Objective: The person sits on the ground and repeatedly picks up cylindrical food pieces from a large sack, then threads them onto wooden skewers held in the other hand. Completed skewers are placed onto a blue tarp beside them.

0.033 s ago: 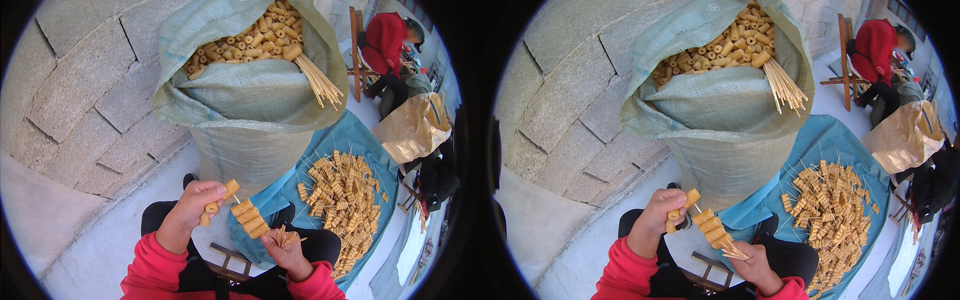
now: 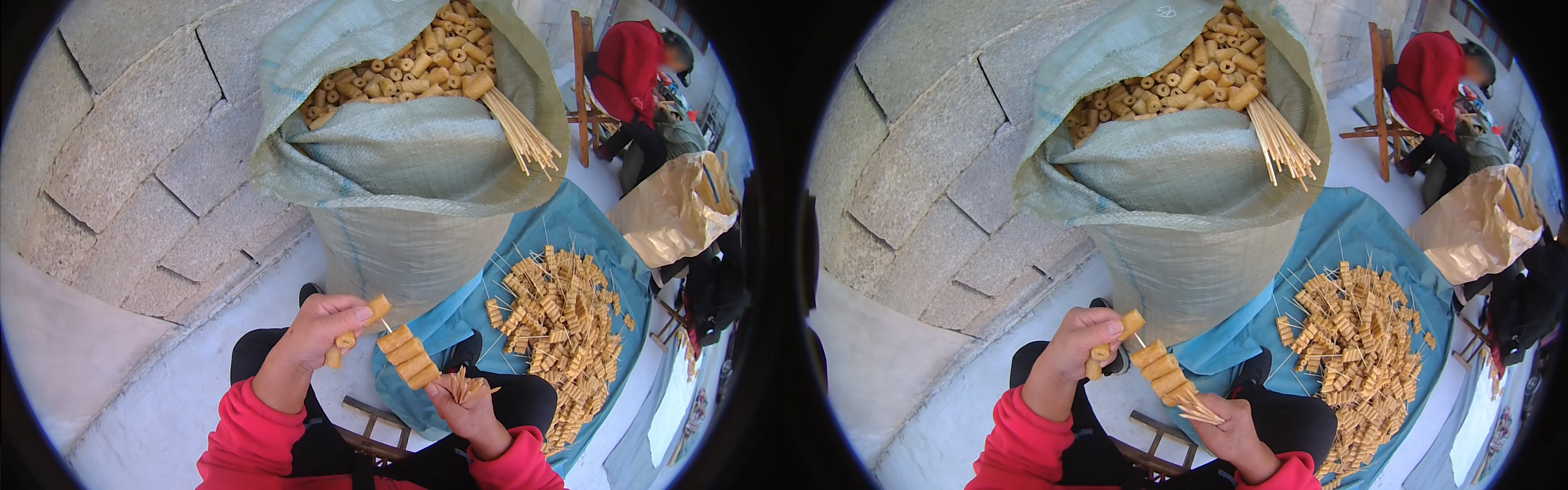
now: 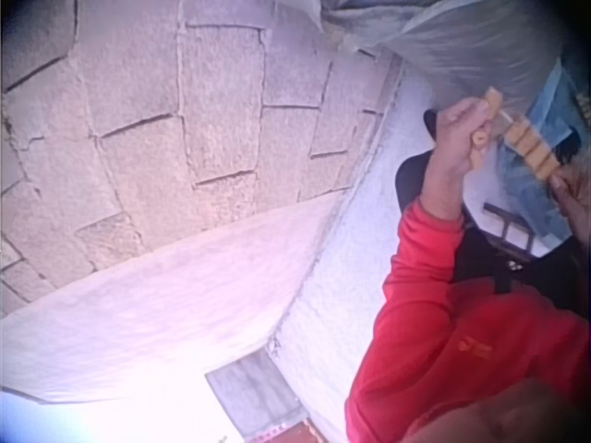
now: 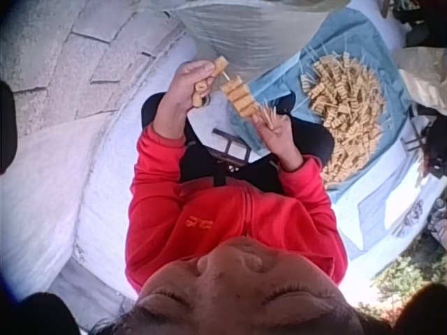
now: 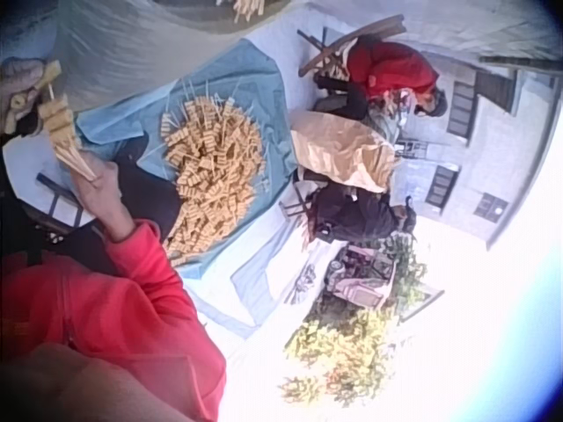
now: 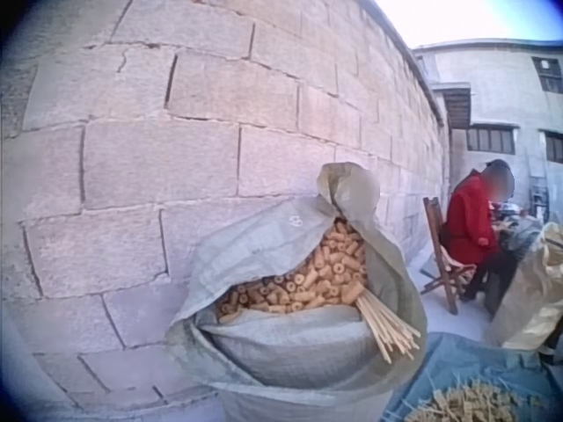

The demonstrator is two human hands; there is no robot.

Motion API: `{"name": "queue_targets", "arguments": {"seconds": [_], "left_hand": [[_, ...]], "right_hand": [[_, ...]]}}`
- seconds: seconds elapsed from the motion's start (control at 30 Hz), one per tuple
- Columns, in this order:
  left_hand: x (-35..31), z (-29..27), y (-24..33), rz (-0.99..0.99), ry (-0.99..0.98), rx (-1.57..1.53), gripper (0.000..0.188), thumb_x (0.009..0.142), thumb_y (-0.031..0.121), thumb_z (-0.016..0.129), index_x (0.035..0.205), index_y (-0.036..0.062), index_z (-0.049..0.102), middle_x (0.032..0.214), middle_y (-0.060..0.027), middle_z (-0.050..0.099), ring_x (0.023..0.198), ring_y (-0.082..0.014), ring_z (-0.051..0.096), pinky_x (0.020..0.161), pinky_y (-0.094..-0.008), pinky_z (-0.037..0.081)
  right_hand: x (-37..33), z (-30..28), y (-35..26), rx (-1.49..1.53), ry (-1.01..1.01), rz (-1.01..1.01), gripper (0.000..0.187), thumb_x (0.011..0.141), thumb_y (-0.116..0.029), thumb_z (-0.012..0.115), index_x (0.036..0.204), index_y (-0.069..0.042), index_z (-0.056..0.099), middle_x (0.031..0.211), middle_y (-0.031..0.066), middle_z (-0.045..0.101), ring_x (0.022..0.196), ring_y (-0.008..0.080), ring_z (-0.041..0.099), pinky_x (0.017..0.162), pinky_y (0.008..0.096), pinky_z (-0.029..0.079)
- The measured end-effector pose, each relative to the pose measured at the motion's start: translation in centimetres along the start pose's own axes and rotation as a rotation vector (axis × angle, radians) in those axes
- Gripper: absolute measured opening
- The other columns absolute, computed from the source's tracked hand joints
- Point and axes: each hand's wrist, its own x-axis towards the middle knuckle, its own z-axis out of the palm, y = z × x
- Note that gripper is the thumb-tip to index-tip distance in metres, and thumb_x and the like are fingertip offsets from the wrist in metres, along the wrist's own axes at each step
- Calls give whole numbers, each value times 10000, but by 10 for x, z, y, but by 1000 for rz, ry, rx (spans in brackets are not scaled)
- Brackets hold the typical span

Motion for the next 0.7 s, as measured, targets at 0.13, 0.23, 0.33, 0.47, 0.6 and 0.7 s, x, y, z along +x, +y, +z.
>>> {"name": "queue_targets", "arguments": {"seconds": [0.13,0.23,0.33,0.47,0.6,0.7], "left_hand": [[-4,0,3,-19,-10,81,244,821,216,660,880,-20,657,651,-20,548,503,-76,479,450,-209,365],[-5,0,5,-38,-47,141,240,819,217,666,868,-18,665,647,-11,552,532,-70,486,477,-210,372],[-6,-3,8,-58,-89,222,231,821,207,664,866,-19,668,636,-4,552,563,-65,489,507,-210,379],[-7,-9,12,-73,-187,274,235,825,197,662,909,-23,666,653,-5,562,591,-62,488,540,-202,382],[-9,-4,10,-64,-268,-8,416,775,242,722,1083,-17,619,766,-17,586,656,-58,506,577,-193,394],[-10,-2,9,26,-413,-103,647,702,280,782,1222,-9,529,872,-24,589,735,-62,520,629,-197,409]], "right_hand": [[2,3,-5,-92,-13,-108,123,772,-4,629,894,8,639,687,86,630,608,139,617,567,234,467],[3,10,-7,-88,115,-199,188,875,-149,593,731,-32,622,559,3,515,472,76,446,457,240,364],[3,10,-7,-212,81,-248,154,871,-153,600,788,-32,649,577,14,542,487,82,486,470,238,396],[1,6,-4,-55,2,-150,161,866,-147,610,807,-1,640,564,19,537,464,93,481,445,245,385],[-2,2,-7,362,-96,162,167,880,-130,598,836,28,626,534,8,500,445,78,437,426,233,353],[-3,3,-14,488,-133,211,270,878,-204,593,719,13,572,483,3,445,412,76,377,403,223,296]]}}
